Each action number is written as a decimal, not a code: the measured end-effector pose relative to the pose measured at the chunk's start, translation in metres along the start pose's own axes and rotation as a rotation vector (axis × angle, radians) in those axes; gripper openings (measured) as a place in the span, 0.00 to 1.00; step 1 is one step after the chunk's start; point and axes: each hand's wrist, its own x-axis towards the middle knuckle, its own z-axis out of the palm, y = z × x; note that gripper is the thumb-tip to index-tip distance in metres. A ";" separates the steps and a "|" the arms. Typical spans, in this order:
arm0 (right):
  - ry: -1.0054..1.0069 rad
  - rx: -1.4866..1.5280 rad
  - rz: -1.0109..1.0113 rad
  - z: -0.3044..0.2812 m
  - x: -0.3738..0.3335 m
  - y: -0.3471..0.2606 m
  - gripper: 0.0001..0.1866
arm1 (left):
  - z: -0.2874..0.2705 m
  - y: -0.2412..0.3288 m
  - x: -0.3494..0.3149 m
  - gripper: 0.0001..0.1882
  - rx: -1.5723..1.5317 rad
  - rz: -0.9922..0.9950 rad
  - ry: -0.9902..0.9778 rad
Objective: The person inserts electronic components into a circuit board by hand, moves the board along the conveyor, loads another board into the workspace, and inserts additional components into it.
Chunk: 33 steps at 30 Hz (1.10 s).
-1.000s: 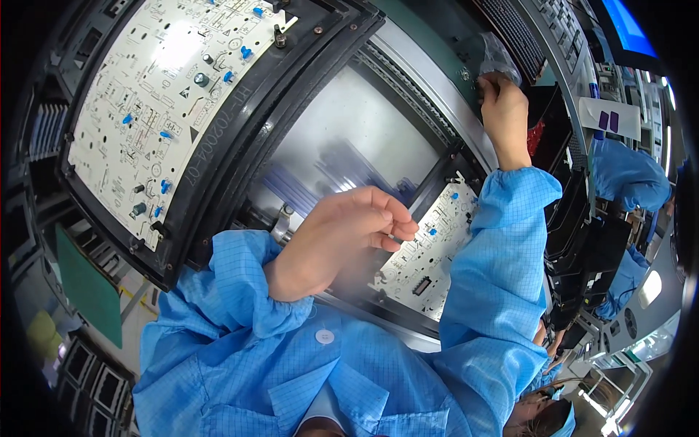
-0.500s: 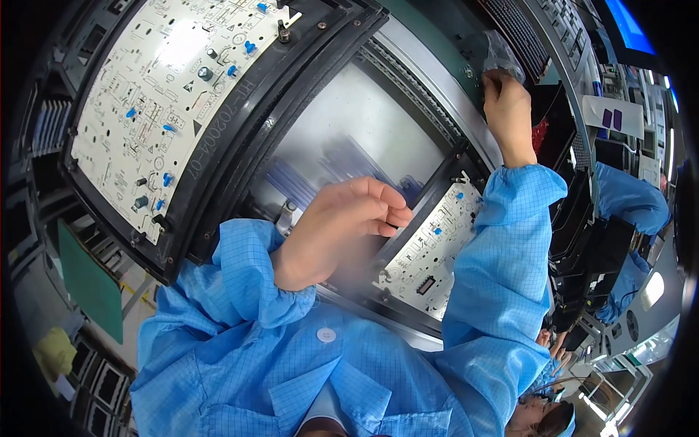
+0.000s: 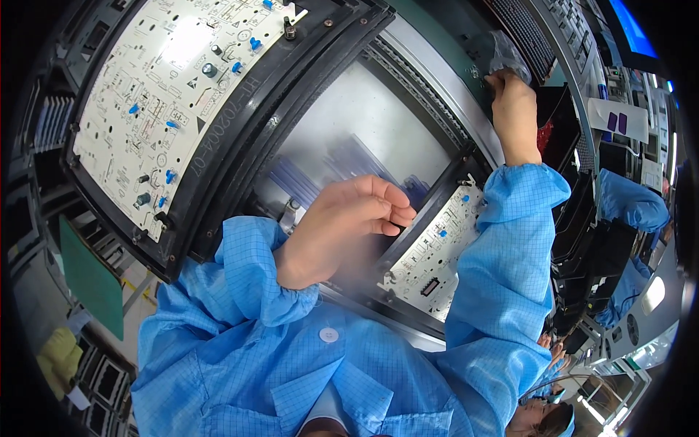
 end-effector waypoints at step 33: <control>-0.070 1.702 0.707 -0.095 -0.236 -0.098 0.08 | 0.061 -0.055 -0.017 0.06 0.411 0.149 -0.085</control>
